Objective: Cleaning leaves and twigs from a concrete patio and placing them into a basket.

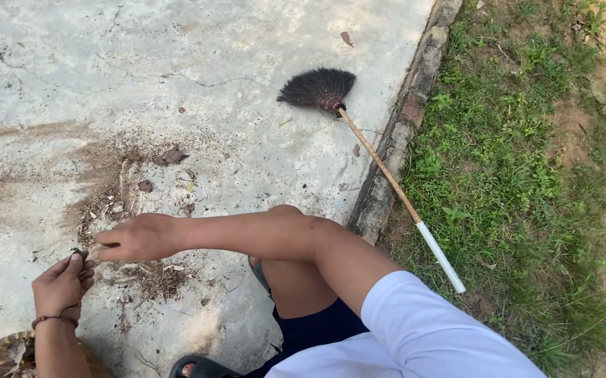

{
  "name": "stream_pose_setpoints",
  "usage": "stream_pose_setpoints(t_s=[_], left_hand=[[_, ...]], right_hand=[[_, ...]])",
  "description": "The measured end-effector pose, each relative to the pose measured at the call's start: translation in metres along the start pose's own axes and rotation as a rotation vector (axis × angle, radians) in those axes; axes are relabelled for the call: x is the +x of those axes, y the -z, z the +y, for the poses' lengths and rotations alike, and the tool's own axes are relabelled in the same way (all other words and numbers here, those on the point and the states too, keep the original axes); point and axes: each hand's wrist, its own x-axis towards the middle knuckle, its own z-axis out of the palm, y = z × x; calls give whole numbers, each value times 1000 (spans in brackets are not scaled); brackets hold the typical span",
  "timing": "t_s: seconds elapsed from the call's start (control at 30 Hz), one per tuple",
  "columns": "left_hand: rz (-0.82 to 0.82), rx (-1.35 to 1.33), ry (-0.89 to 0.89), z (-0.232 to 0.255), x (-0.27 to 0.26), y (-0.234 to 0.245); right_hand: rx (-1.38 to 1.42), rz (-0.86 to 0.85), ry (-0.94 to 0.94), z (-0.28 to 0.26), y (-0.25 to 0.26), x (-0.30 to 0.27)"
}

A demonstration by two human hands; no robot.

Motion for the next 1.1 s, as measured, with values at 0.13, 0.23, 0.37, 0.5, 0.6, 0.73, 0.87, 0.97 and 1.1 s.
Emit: stream_pose_setpoints(t_s=[0.13,0.23,0.37,0.5,0.6,0.73,0.87,0.97,1.1], left_hand=[[-185,-96,99,23,-21,-39],[-304,-64,96,40,-36,-55],[-321,-96,124,60,-53,-61],[-320,-198,67,62,-57,-60],[-307,-72,-25,65,-64,-63],[-252,164,-125,67,-68,-67],[-233,249,-148,62,-64,-65],[-201,249,-241,60,-63,-64],[-90,274,-231,73,-76,-68]], right_hand=[[91,150,-142,19,-23,-4],[201,118,-267,28,-28,-3],[256,181,-339,35,-23,-4],[315,39,-527,28,4,2],[355,44,-578,27,9,1],[450,58,-552,31,-6,2],[442,64,-552,23,0,5],[429,57,-585,23,-5,5],[479,-56,-687,20,1,4]])
